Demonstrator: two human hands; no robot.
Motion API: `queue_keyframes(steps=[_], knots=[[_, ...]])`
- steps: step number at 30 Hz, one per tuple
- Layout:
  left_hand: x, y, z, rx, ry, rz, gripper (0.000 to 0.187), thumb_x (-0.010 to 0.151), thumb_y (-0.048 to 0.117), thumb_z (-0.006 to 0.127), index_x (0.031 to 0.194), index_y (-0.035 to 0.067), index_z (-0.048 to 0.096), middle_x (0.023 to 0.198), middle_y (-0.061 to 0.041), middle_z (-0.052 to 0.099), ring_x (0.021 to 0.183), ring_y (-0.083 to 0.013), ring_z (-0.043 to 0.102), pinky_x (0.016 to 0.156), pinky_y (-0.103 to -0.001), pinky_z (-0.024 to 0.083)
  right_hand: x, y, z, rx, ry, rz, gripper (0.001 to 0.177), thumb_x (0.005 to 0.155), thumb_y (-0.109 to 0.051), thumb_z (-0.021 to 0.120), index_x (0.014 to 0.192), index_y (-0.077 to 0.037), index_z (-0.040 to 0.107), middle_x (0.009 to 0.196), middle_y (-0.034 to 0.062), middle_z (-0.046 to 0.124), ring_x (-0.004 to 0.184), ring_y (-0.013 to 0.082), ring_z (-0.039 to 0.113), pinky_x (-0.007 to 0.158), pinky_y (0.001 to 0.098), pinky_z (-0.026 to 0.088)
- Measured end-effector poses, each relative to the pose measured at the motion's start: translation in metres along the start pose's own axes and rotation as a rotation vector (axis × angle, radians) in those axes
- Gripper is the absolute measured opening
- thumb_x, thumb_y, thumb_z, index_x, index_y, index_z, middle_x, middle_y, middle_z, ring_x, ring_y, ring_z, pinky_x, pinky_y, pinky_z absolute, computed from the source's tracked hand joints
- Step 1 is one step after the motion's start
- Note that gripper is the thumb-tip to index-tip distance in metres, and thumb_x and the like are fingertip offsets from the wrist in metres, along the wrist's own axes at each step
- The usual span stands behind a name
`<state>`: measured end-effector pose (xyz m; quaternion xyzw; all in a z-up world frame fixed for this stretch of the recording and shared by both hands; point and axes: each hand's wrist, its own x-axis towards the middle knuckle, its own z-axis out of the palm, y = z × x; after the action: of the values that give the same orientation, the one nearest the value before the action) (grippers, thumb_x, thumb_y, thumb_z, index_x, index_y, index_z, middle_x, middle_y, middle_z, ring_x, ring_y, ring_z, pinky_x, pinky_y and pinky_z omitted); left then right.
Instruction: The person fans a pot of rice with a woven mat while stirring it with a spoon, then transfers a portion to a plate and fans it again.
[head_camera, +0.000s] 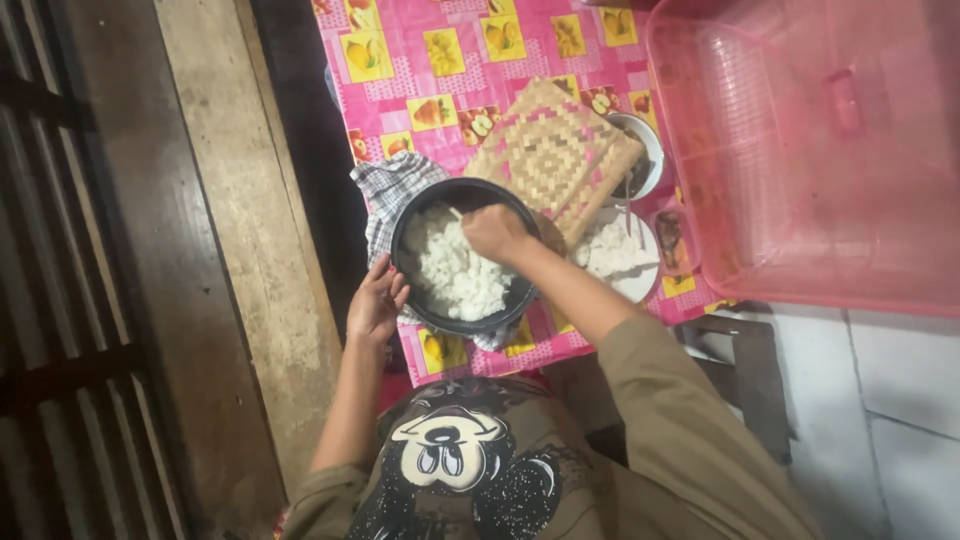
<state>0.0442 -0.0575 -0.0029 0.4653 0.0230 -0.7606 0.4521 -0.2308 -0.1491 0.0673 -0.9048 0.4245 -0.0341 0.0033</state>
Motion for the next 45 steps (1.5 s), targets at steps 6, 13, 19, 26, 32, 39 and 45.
queue_keyframes(steps=[6,13,19,26,32,39,45], knots=[[0.002,0.002,-0.003,-0.046,0.011,-0.04,0.055,0.094,0.002,0.062,0.147,0.012,0.052,0.107,0.001,0.062,0.091,-0.0122,0.067,0.084,-0.03,0.06,-0.014,-0.022,-0.032,0.055,-0.144,-0.12,0.015,0.076,-0.012,0.061,0.08,0.001,0.067,0.069,0.0158,0.07,0.06,0.0308,0.071,0.054,0.0417,0.057],[0.004,0.004,0.0,-0.014,0.026,-0.059,0.053,0.094,0.001,0.061,0.145,0.013,0.055,0.106,0.001,0.063,0.089,-0.0118,0.067,0.082,-0.029,0.059,-0.048,-0.007,-0.068,-0.027,-0.096,0.167,0.013,0.08,-0.011,0.061,0.082,-0.001,0.07,0.069,0.0158,0.071,0.06,0.031,0.072,0.051,0.0441,0.056],[0.006,0.002,-0.006,-0.025,0.04,-0.043,0.052,0.095,0.0,0.059,0.145,0.012,0.056,0.105,0.001,0.063,0.086,-0.0118,0.067,0.079,-0.029,0.06,-0.063,-0.011,-0.04,0.082,-0.353,0.426,0.018,0.08,-0.013,0.06,0.076,-0.004,0.076,0.078,0.0208,0.073,0.072,0.0373,0.074,0.062,0.0481,0.059],[0.004,0.001,-0.003,-0.029,0.01,-0.023,0.057,0.094,-0.003,0.059,0.149,0.008,0.051,0.104,-0.002,0.063,0.083,-0.0125,0.066,0.077,-0.029,0.06,-0.096,-0.072,-0.073,0.296,-0.487,0.806,0.019,0.084,-0.009,0.059,0.084,-0.002,0.076,0.087,0.0247,0.074,0.083,0.0421,0.073,0.071,0.0522,0.057],[-0.001,0.003,-0.002,-0.009,0.016,-0.027,0.06,0.094,-0.002,0.058,0.151,0.009,0.047,0.103,-0.002,0.062,0.084,-0.0119,0.066,0.077,-0.029,0.06,-0.102,-0.1,-0.07,0.353,-0.468,0.808,0.028,0.093,-0.023,0.061,0.083,-0.003,0.078,0.086,0.0212,0.074,0.082,0.04,0.073,0.073,0.0509,0.056],[0.006,0.003,-0.007,0.025,0.013,-0.022,0.057,0.095,-0.001,0.059,0.15,0.009,0.049,0.105,-0.001,0.064,0.084,-0.0114,0.065,0.08,-0.03,0.058,-0.095,-0.088,-0.063,0.413,-0.26,0.843,0.027,0.092,-0.025,0.063,0.078,-0.008,0.079,0.083,0.0175,0.073,0.079,0.0391,0.072,0.07,0.0513,0.055],[0.011,0.002,-0.013,0.005,0.003,-0.021,0.055,0.094,0.0,0.06,0.147,0.01,0.052,0.104,0.001,0.063,0.085,-0.0111,0.065,0.082,-0.031,0.059,-0.075,-0.07,-0.065,0.331,-0.241,0.817,0.032,0.096,-0.029,0.061,0.078,-0.007,0.076,0.077,0.0199,0.073,0.075,0.04,0.071,0.067,0.051,0.055]])
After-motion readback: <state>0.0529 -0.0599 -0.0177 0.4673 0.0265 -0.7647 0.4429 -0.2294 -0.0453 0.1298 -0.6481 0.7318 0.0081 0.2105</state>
